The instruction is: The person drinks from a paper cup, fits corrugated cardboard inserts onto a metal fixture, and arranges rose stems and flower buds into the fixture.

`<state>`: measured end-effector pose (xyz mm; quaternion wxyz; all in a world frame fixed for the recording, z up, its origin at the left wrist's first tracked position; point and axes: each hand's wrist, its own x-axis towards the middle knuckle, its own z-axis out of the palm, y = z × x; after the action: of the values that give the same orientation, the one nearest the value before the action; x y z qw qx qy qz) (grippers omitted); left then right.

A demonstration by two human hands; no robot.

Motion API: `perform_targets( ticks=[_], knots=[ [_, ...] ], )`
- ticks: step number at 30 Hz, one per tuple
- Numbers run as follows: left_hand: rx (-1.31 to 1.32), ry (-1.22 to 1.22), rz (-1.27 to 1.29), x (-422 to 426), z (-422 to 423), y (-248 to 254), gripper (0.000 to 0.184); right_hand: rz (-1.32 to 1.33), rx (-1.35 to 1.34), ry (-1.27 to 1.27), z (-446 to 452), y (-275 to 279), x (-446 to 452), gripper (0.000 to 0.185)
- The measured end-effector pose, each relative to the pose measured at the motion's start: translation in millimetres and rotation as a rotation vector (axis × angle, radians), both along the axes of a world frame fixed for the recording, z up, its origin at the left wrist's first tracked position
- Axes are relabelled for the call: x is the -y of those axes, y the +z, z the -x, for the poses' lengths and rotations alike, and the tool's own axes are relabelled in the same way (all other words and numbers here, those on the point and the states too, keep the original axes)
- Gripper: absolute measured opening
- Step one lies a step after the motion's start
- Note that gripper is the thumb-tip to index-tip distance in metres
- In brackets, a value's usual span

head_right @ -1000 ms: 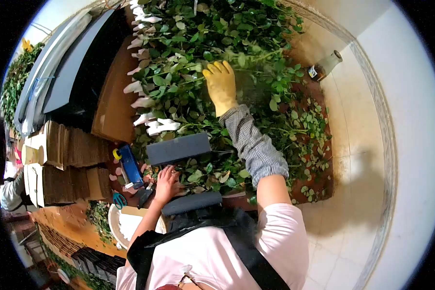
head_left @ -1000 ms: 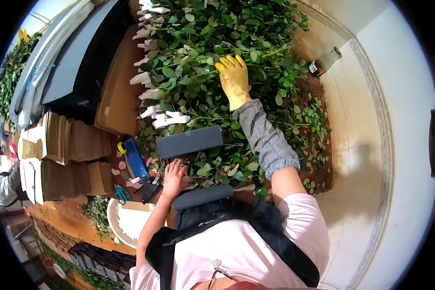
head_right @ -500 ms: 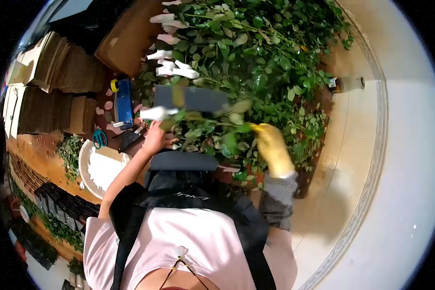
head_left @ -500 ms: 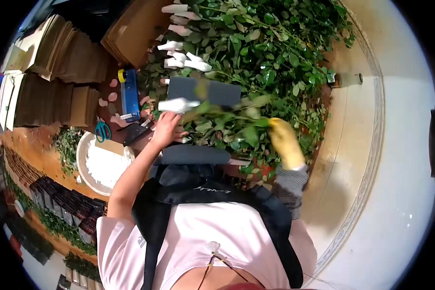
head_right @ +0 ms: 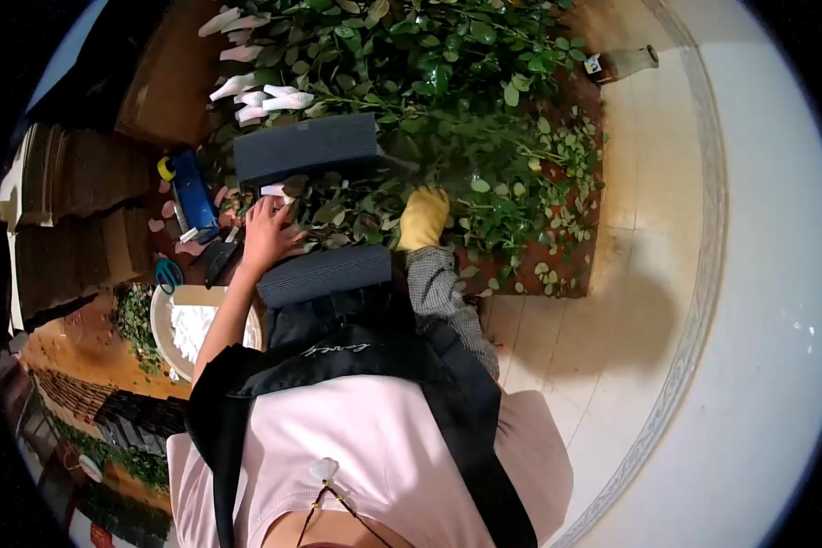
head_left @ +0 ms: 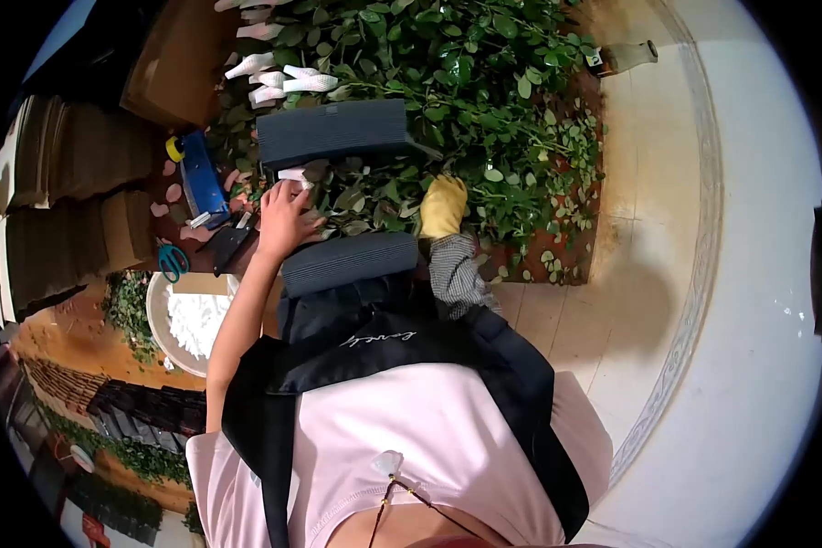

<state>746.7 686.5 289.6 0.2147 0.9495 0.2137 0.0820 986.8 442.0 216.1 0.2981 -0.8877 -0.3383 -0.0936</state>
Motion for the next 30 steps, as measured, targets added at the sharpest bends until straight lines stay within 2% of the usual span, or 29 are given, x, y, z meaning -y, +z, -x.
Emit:
perform_targets(
  ticks=[1, 3, 6, 8, 10, 12, 13, 14, 16, 18, 20, 22, 23, 26, 27, 28, 29, 30],
  knots=[
    [-0.010, 0.000, 0.006, 2.9, 3.0, -1.5, 0.055, 0.006, -0.010, 0.000, -6.0, -16.4, 9.9, 0.031],
    [0.073, 0.047, -0.004, 5.7, 4.6, -4.1, 0.054, 0.318, -0.258, -0.164, -18.5, -51.8, 27.4, 0.027],
    [0.091, 0.043, -0.030, 6.5, 4.7, -3.8, 0.053, 0.745, -0.203, 0.065, -11.1, 77.8, -24.6, 0.027],
    [0.075, 0.040, -0.006, 5.0, 4.4, -6.8, 0.053, 0.491, -0.059, 0.078, -18.2, 77.4, -27.1, 0.030],
    [0.079, 0.048, 0.033, 3.1, 2.9, -6.0, 0.053, 0.472, 0.104, 0.122, -29.4, 86.3, -34.4, 0.036],
    [0.127, 0.022, 0.049, 1.5, 3.8, -11.7, 0.051, 0.396, -0.123, 0.132, -31.5, 57.9, -24.2, 0.040],
    [0.151, 0.001, 0.089, 0.3, 3.7, -11.8, 0.050, 0.503, -0.216, 0.060, -34.8, 53.9, -22.2, 0.044],
    [0.167, 0.001, 0.133, 0.0, 4.3, -14.9, 0.049, 0.303, -0.257, 0.103, -42.9, 42.5, -10.8, 0.045],
    [0.185, 0.001, 0.144, 1.3, 5.7, -17.4, 0.050, 0.318, -0.478, 0.148, -52.1, 77.2, -14.8, 0.042],
    [0.124, -0.033, 0.215, -0.7, 6.5, -16.4, 0.051, 0.432, -0.357, 0.308, -56.2, 114.0, -19.4, 0.041],
    [0.148, -0.032, 0.187, 1.0, 6.1, -11.2, 0.052, 0.649, -0.413, 0.406, -38.1, 178.2, -39.6, 0.042],
    [0.140, -0.035, 0.185, 2.4, 5.1, -11.5, 0.055, 0.756, -0.561, 0.582, -7.8, 230.9, -79.3, 0.045],
    [0.132, -0.028, 0.201, 2.6, 3.7, -9.7, 0.053, 0.659, -0.594, 0.748, 7.7, 239.8, -99.8, 0.045],
    [0.215, -0.021, 0.289, -0.5, 7.2, -5.1, 0.045, 0.367, -0.763, 1.097, 61.2, 229.8, -150.0, 0.048],
    [0.232, -0.053, 0.358, -7.0, 13.4, -13.4, 0.043, 0.316, -0.791, 1.138, 73.2, 210.1, -158.5, 0.048],
    [0.262, -0.009, 0.426, -12.7, 18.7, 5.0, 0.038, 0.261, -0.816, 1.178, 79.2, 184.7, -163.4, 0.048],
    [0.283, 0.078, 0.402, -15.1, 26.6, 14.7, 0.036, 0.216, -0.643, 1.237, 79.1, 162.7, -166.1, 0.048],
    [0.305, 0.162, 0.376, -17.2, 37.3, 21.6, 0.033, 0.215, -0.653, 1.234, 77.3, 161.7, -166.8, 0.048]
  ],
)
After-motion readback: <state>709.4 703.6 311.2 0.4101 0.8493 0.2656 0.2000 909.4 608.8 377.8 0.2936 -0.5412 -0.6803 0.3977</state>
